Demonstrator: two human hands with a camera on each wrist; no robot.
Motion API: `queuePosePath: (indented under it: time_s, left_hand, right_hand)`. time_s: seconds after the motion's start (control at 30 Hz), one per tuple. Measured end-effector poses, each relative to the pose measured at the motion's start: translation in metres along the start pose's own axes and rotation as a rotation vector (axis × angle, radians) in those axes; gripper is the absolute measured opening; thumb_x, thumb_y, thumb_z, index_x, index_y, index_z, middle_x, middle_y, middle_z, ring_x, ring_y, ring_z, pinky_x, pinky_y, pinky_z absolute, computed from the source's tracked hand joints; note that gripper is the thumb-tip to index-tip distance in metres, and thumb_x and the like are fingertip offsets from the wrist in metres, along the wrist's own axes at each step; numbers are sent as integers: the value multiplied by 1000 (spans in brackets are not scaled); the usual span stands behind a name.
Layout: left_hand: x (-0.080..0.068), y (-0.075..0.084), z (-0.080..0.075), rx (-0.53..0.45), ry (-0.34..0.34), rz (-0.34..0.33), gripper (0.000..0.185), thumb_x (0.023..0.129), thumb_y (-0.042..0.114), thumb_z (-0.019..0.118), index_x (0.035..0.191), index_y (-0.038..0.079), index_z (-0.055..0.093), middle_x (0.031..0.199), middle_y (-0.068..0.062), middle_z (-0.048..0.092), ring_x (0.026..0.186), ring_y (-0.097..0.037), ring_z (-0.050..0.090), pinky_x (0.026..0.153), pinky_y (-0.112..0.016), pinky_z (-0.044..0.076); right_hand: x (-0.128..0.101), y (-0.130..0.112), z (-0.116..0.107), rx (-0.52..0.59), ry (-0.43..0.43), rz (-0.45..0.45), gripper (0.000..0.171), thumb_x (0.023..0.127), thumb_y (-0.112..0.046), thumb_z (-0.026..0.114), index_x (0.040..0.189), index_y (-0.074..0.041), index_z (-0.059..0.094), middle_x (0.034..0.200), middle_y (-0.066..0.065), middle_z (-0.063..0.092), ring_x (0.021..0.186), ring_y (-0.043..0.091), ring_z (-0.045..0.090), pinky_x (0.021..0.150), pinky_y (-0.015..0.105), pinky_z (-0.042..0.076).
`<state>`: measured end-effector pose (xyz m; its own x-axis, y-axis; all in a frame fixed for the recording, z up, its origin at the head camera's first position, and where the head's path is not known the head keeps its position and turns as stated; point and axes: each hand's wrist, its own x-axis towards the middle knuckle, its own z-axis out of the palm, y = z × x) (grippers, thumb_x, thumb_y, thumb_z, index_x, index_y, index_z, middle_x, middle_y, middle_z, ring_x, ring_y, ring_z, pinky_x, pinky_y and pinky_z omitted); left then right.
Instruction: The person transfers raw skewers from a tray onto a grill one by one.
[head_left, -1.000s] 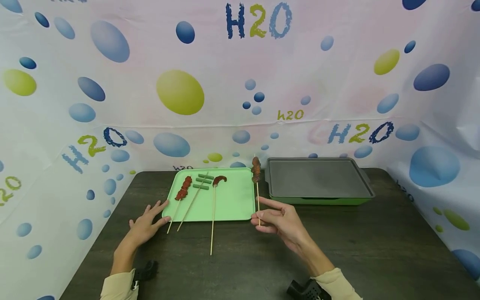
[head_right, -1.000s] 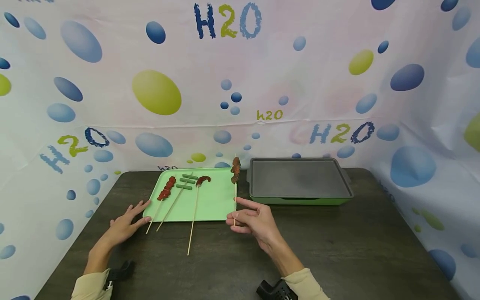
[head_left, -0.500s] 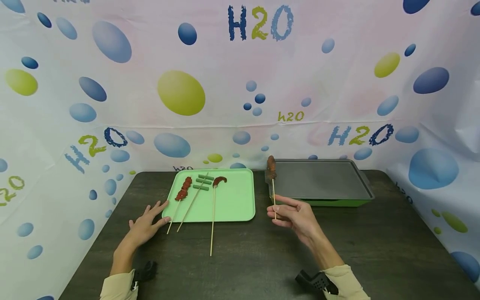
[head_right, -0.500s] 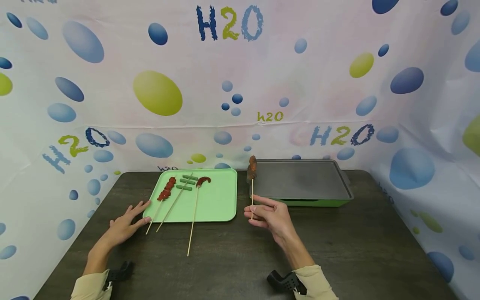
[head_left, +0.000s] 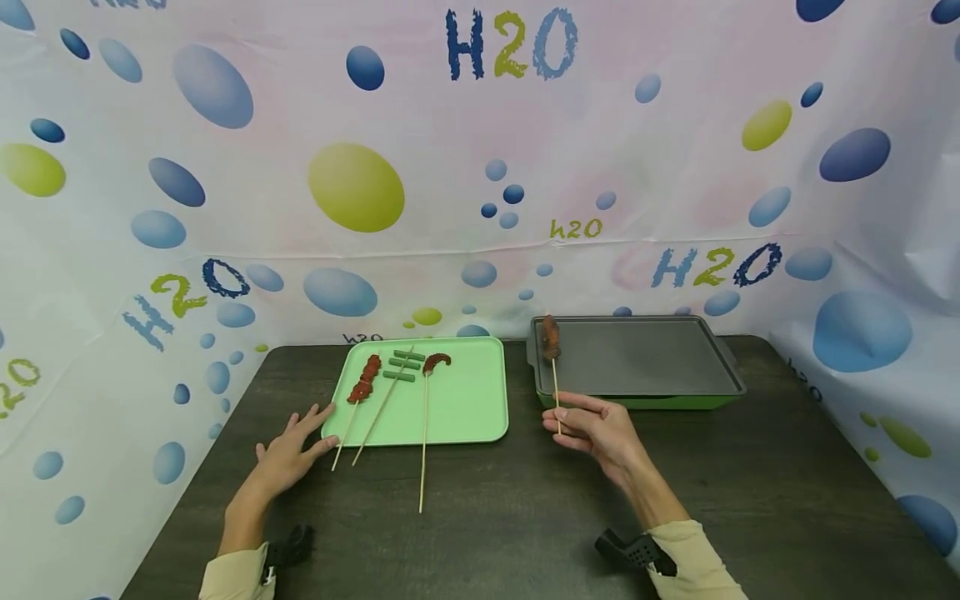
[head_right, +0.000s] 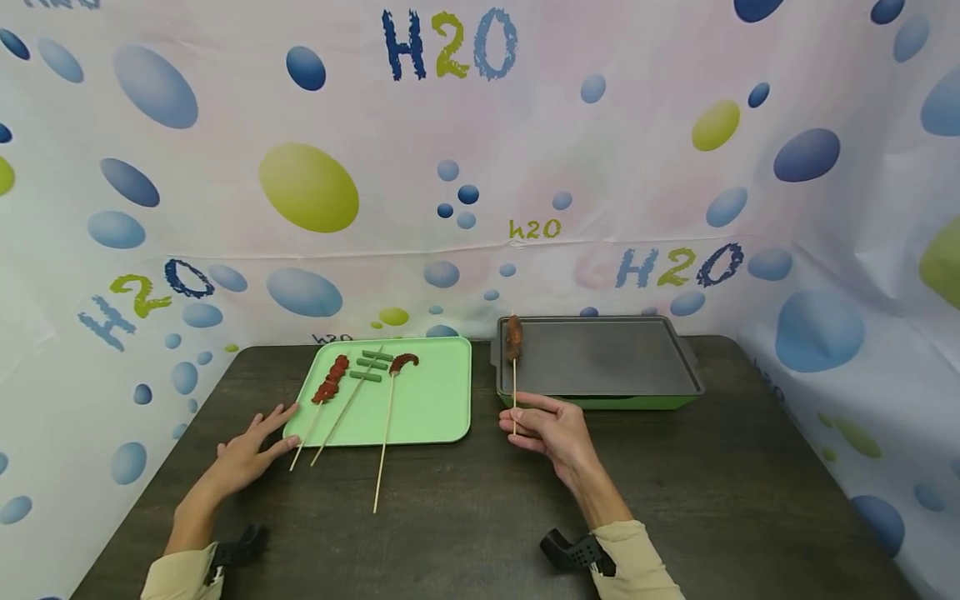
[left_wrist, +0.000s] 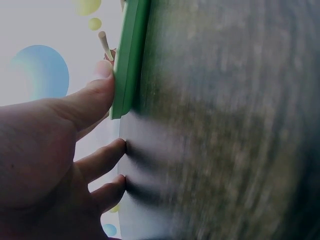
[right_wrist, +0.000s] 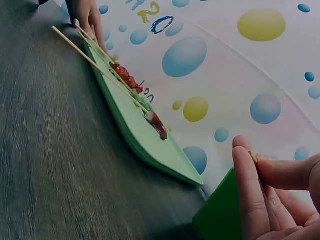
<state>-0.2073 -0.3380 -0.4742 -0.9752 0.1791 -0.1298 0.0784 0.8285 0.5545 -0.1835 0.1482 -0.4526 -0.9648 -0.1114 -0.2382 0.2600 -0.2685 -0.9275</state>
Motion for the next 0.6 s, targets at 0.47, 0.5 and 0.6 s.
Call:
queuePosePath:
  time_s: [0.47,0.5,0.6]
  left_hand:
    - [-2,2,0,0,18,11,73,104,45,59,161,8,33,164,-30,21,147,-62,7,93,-92,-3]
    - [-2,1,0,0,19,11,73,104,45,59,161,8,34,164,-30,21,147,-62,7,93,-92,-3]
    - [-2,0,0,-4,23,12,72,104,44,60,161,8,34,164,-31,21,147,-62,7,93,-92,-3]
  right_hand:
    - [2,4,-5,8,-20,22,55,98,0,67,148,9,47,107,16,76,94,18,76,83,31,60]
    - [2,4,-5,12,-22,23,55,98,0,67,148,9,47,107,16,76,94,18,76,83,32,60]
    - [2,3,-5,23,-25,28,56,98,-1,67,148,9,46,106,15,77,93,18,77,84,32,60]
